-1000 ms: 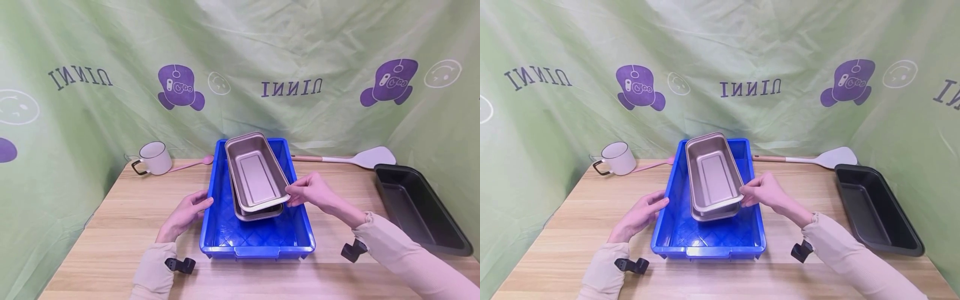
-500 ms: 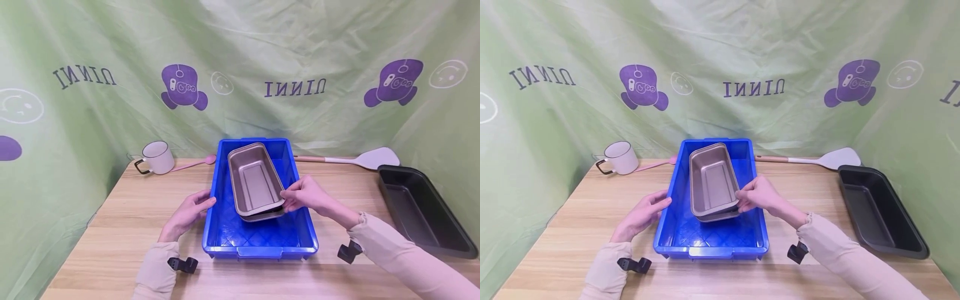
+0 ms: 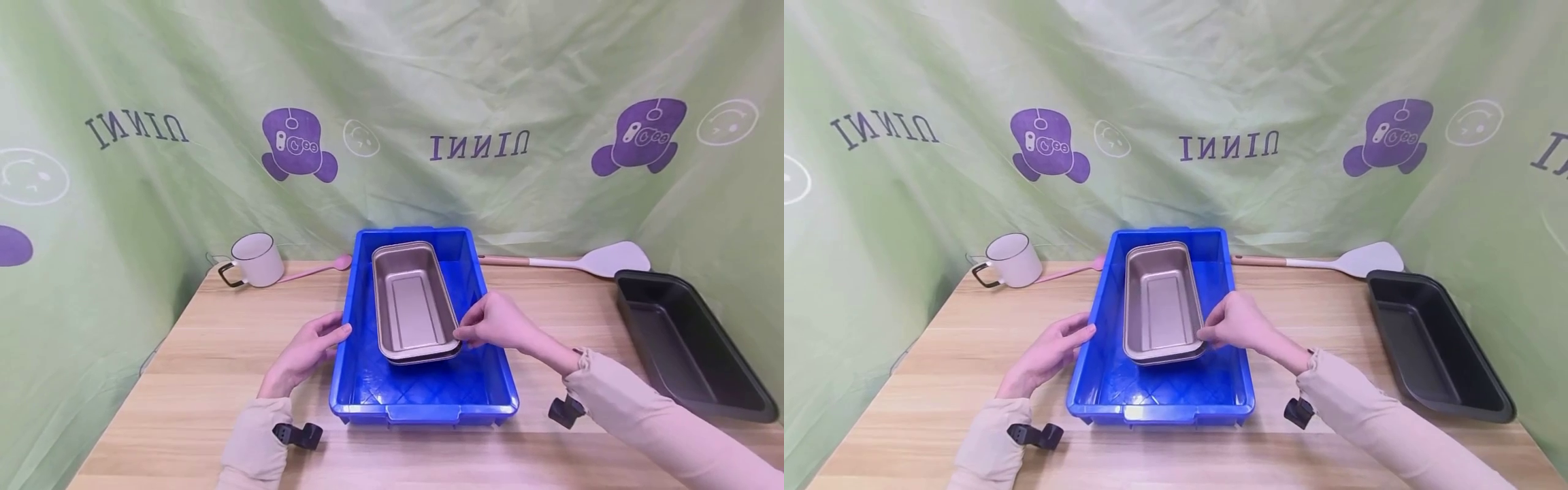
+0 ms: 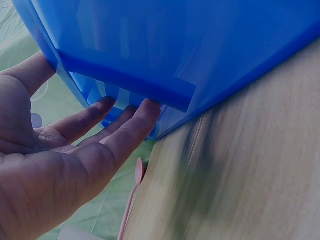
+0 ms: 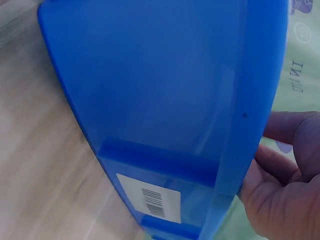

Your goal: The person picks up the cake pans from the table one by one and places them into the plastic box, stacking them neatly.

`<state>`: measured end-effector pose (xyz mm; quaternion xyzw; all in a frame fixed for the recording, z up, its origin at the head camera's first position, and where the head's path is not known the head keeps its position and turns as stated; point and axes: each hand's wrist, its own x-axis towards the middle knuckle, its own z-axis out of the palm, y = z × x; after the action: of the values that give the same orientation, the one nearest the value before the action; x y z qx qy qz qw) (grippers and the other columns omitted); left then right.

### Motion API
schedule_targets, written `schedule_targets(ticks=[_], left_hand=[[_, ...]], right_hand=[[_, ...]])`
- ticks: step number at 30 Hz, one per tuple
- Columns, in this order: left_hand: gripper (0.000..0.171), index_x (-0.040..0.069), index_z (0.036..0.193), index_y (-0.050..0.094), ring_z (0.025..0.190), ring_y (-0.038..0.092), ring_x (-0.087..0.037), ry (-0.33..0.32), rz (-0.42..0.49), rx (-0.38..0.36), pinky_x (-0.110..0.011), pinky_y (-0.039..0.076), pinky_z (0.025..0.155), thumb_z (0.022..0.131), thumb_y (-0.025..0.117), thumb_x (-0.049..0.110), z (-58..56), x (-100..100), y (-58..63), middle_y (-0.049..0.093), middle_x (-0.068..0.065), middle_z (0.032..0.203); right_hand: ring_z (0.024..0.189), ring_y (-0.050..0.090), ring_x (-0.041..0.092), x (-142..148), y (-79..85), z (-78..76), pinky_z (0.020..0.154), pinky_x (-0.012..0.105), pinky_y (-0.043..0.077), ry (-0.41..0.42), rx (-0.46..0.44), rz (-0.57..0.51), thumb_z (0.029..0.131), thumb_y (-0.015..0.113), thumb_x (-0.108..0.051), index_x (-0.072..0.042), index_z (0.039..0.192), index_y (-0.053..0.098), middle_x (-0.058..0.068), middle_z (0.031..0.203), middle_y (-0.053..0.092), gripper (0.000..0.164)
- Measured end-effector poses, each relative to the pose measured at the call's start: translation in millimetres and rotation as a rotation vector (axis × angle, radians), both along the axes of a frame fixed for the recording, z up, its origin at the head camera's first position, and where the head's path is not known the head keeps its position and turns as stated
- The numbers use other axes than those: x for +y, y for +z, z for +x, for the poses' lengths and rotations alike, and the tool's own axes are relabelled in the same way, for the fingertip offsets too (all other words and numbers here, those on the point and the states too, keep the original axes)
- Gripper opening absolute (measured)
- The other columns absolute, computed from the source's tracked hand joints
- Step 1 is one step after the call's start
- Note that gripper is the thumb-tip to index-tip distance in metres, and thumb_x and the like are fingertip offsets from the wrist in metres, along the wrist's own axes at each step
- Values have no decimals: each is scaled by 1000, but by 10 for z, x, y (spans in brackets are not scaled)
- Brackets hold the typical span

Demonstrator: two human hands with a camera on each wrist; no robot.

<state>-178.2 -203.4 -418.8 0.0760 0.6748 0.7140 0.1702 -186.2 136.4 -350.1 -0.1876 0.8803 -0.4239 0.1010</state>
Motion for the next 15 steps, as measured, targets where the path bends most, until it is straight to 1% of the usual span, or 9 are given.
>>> schedule_targets(ticks=[2, 4, 6, 9, 12, 15], left_hand=[[59, -11, 143, 29, 116, 54, -33, -3, 1, 0, -39, 52, 92, 97, 55, 15, 5, -3, -4, 38, -33, 139], [58, -11, 143, 30, 115, 55, -32, 0, 1, 0, -39, 52, 91, 97, 55, 15, 6, -2, -4, 38, -33, 139], [58, -10, 143, 30, 114, 56, -30, 1, 2, 1, -38, 53, 90, 97, 54, 15, 8, 0, 2, 39, -33, 139], [57, -11, 143, 30, 112, 57, -28, -3, -3, 3, -38, 53, 89, 98, 54, 15, 11, 2, 6, 39, -33, 138], [57, -11, 143, 30, 111, 57, -27, -5, -4, 1, -38, 53, 90, 98, 53, 15, 13, 1, 8, 39, -33, 138], [57, -11, 143, 29, 112, 56, -27, -4, -2, 0, -39, 52, 91, 98, 53, 15, 13, 1, 8, 39, -33, 138]], right_hand=[[60, 66, 11, -10, 21, 12, 58, 24, 55, 17, 89, 36, 77, 77, -7, 0, 79, 75, 4, 69, 71, 8], [64, 64, 10, -17, 42, 19, 59, 24, 53, 39, 166, 51, 76, 78, -9, -1, 83, 75, 2, 73, 72, 11], [69, 65, 10, -20, 54, 20, 62, 23, 53, 69, 198, 38, 76, 79, -10, 0, 88, 75, 4, 79, 73, 16], [76, 67, 12, -8, 44, 4, 68, 23, 54, 120, 195, -1, 78, 78, -10, 2, 95, 73, 10, 89, 73, 22], [81, 68, 14, 23, 32, -15, 71, 23, 55, 156, 142, -56, 79, 77, -9, 4, 100, 72, 15, 95, 72, 25], [85, 68, 14, 71, 40, -20, 74, 24, 56, 169, 87, -121, 81, 75, -7, 7, 104, 69, 18, 99, 71, 28]])
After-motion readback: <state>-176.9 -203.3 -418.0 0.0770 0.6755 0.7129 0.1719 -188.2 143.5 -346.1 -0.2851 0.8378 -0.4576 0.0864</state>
